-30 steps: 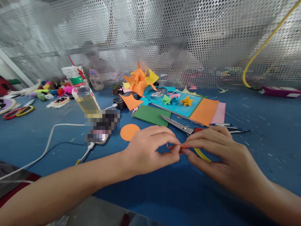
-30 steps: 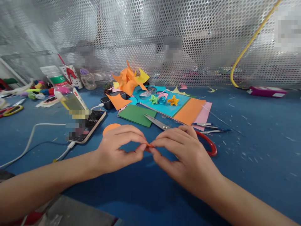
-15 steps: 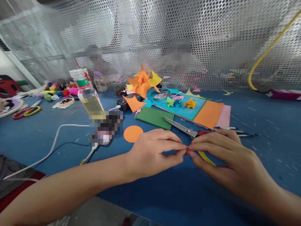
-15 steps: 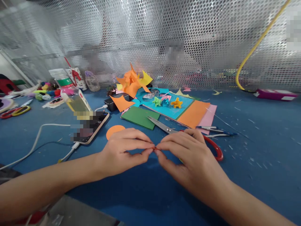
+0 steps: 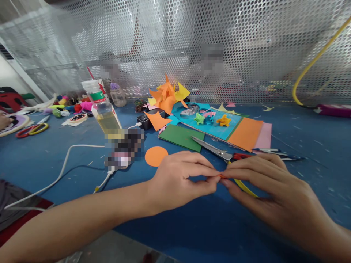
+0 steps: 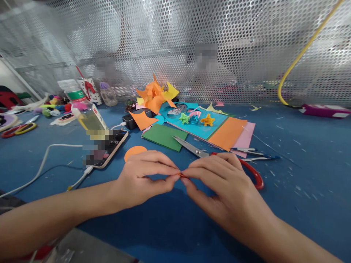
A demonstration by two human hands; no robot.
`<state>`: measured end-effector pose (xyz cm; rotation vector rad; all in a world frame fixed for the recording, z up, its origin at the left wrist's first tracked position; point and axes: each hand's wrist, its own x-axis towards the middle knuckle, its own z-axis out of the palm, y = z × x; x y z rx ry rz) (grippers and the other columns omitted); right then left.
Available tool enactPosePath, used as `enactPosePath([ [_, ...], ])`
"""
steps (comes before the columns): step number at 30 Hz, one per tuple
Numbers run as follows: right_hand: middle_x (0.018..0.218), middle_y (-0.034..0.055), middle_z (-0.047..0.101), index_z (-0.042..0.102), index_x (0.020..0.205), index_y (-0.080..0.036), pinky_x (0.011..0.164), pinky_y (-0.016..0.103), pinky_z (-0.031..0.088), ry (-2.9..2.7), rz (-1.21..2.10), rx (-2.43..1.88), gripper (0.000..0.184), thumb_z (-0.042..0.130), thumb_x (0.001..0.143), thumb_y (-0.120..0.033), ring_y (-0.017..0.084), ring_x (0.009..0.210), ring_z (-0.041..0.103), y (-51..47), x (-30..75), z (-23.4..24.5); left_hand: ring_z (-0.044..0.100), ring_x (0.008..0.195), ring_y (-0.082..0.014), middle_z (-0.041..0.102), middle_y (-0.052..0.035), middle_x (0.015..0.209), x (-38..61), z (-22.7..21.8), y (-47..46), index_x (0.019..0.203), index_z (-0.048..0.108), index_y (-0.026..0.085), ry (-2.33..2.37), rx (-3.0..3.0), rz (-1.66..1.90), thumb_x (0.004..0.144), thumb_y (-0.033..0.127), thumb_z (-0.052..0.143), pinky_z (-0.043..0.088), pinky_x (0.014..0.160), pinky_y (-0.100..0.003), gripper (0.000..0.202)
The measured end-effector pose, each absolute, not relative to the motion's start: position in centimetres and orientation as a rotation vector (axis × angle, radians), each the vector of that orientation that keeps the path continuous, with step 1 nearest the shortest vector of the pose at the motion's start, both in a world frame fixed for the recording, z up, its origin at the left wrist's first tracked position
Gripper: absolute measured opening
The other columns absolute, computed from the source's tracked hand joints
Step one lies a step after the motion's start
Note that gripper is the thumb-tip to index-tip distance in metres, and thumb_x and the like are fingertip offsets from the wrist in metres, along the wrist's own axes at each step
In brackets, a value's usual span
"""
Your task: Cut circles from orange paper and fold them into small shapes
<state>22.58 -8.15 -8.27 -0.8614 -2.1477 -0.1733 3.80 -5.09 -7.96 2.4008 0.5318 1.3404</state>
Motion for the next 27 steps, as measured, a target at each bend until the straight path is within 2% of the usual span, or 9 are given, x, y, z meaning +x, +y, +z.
enactPosePath([
  [14, 0.075, -0.0010, 0.064, 0.054, 0.089, -0.022, 0.069, 0.034, 0.034, -2.231, -0.313, -0.802, 0.011, 0.044, 0.089, -0.019, 0.015, 0.070, 0.058, -8.26, 22.65, -7.84, 0.062, 0.065, -0.0116, 0.068, -0.0078, 0.074, 3.69, -7.74, -5.13, 0.074, 0.069, 0.009, 0.547, 2.292, 1.283, 0.076, 0.015, 0.064, 0.051, 0.061, -0.021, 0.008],
  [21, 0.074, -0.0007, 0.064, 0.055, 0.087, -0.025, 0.067, 0.035, 0.036, -2.150, -0.304, -0.870, 0.009, 0.048, 0.087, -0.020, 0.015, 0.065, 0.059, -8.41, 22.49, -7.60, 0.062, 0.077, -0.0128, 0.068, -0.0070, 0.081, 3.35, -7.84, -5.07, 0.081, 0.065, 0.011, 0.529, 2.322, 1.231, 0.080, 0.018, 0.061, 0.051, 0.072, -0.023, 0.008],
  [27, 0.072, -0.0016, 0.065, 0.054, 0.089, -0.024, 0.065, 0.036, 0.034, -2.199, -0.364, -0.843, 0.012, 0.043, 0.090, -0.021, 0.016, 0.063, 0.060, -8.35, 22.46, -7.27, 0.062, 0.071, -0.0115, 0.068, -0.0052, 0.078, 3.47, -8.03, -4.92, 0.076, 0.066, 0.012, 0.504, 2.376, 1.325, 0.078, 0.020, 0.064, 0.050, 0.068, -0.022, 0.009],
])
